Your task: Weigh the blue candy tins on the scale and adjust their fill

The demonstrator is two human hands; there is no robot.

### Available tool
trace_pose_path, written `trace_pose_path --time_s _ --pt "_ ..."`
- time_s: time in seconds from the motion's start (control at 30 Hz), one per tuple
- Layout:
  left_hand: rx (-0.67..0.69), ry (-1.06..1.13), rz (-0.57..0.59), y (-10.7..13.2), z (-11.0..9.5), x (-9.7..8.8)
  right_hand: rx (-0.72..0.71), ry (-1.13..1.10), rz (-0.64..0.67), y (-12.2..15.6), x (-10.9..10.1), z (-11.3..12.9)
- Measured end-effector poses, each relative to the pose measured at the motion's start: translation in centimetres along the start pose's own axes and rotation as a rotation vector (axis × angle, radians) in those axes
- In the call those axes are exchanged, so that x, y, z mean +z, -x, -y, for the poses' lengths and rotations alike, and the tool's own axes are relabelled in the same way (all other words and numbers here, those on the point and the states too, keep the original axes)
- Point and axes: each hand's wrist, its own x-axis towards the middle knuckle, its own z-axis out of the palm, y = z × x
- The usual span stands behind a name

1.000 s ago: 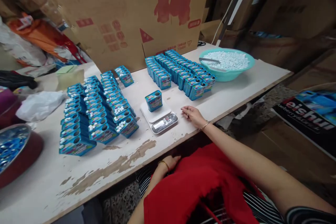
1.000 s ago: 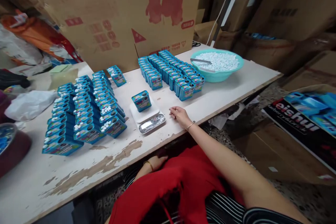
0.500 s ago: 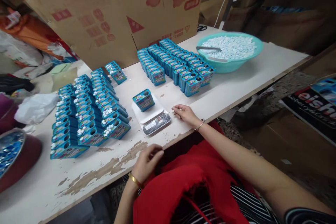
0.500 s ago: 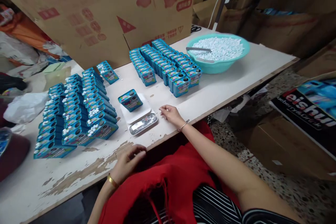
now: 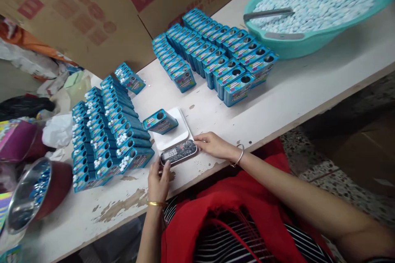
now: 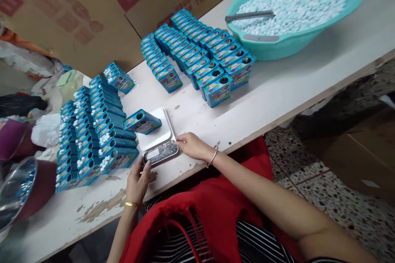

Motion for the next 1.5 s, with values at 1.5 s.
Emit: trace_pose_path --time_s 1.5 --pt "0.268 0.182 -0.175 2.5 4.3 1.0 -0.373 0.721 0.096 -5.8 6.5 13.6"
